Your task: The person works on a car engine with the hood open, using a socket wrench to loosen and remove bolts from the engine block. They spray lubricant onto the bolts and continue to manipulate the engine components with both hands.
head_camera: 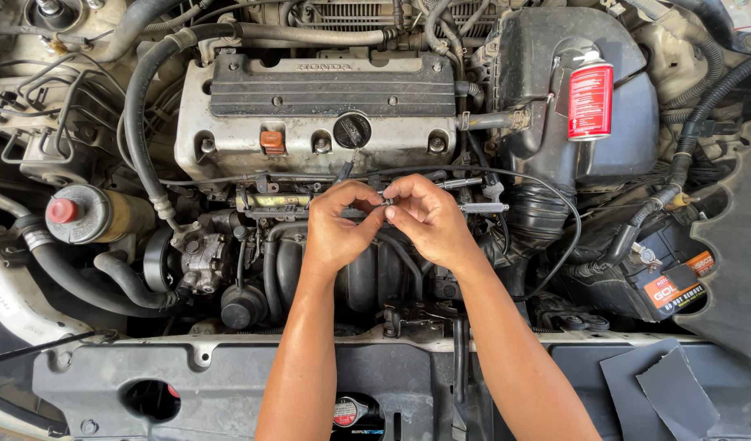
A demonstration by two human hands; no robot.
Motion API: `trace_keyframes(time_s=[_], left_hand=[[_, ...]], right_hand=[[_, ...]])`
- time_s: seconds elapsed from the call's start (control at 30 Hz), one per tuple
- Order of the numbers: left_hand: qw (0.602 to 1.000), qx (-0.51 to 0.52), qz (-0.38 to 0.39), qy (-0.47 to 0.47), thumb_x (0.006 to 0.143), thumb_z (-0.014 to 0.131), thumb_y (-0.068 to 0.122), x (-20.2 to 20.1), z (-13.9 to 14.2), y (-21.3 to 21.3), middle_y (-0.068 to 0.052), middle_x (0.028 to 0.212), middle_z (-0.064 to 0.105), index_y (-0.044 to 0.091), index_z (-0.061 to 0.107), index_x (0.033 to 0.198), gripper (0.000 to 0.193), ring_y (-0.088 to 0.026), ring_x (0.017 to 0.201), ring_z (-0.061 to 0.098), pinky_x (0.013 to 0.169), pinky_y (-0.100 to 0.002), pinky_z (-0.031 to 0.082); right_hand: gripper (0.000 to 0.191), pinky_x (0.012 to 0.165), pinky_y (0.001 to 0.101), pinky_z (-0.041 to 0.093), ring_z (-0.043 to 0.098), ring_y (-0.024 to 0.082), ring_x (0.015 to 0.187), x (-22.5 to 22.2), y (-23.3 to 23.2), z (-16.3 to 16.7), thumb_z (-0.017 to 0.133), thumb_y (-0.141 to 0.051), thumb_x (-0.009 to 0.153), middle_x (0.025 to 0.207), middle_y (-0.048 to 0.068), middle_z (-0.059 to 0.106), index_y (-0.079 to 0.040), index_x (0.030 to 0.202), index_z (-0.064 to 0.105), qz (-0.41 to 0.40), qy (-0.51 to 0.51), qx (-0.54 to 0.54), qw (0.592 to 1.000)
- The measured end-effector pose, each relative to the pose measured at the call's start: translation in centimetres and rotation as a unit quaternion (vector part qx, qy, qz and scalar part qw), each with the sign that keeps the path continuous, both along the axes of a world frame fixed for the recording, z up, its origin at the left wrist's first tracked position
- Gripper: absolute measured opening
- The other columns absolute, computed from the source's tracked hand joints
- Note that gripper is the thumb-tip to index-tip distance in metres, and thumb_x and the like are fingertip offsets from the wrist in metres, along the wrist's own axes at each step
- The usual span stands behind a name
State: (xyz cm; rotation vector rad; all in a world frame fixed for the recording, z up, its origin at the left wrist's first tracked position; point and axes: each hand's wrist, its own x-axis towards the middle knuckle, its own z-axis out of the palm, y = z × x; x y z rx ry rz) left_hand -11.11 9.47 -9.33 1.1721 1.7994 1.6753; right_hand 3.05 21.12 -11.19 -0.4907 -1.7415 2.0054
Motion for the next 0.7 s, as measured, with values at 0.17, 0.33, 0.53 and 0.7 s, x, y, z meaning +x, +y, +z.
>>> trace_keyframes(time_s=[0.17, 0.33, 0.53, 0.7], left_hand=[[1.0, 0.007, 0.0, 0.007, 0.078, 0.078, -0.005, 0.02, 0.15, 0.04, -0.006, 0.091, 0.073, 0.003, 0.071, 0.09, 0.016, -0.014, 0.079, 0.07, 0.072, -0.027, 0.058], [0.999, 0.021, -0.003, 0.032, 0.078, 0.08, -0.003, -0.03, 0.27, -0.01, -0.006, 0.09, 0.073, 0.003, 0.07, 0.09, 0.016, -0.015, 0.079, 0.071, 0.073, -0.028, 0.057], [1.0, 0.008, 0.004, 0.018, 0.079, 0.08, -0.002, 0.13, 0.26, -0.03, -0.006, 0.09, 0.073, 0.002, 0.071, 0.09, 0.015, -0.014, 0.079, 0.07, 0.073, -0.028, 0.057], [1.0, 0.008, -0.003, 0.008, 0.08, 0.081, 0.0, 0.12, 0.36, 0.08, -0.005, 0.09, 0.074, 0.002, 0.072, 0.091, 0.015, -0.012, 0.078, 0.07, 0.072, -0.027, 0.058]], right_hand=[[0.02, 0.09, 0.0282, 0.057, 0.067, 0.011, 0.1, 0.03, 0.08, 0.36, 0.066, -0.001, 0.098, 0.105, 0.005, 0.068, 0.0, 0.118, 0.06, 0.004, -0.004, -0.004, 1.0], [0.02, 0.091, 0.0283, 0.057, 0.067, 0.011, 0.102, 0.12, 0.17, 0.51, 0.066, -0.001, 0.098, 0.107, 0.004, 0.067, 0.0, 0.118, 0.06, 0.006, 0.006, -0.003, 1.0], [0.02, 0.091, 0.028, 0.056, 0.067, 0.01, 0.101, 0.21, 0.14, 0.24, 0.066, -0.002, 0.099, 0.107, 0.005, 0.068, 0.0, 0.118, 0.061, -0.002, -0.006, -0.008, 1.0], [0.019, 0.091, 0.0278, 0.056, 0.067, 0.01, 0.101, 0.16, 0.3, 0.02, 0.066, -0.003, 0.1, 0.106, 0.005, 0.069, 0.0, 0.119, 0.062, -0.01, -0.014, 0.001, 1.0]])
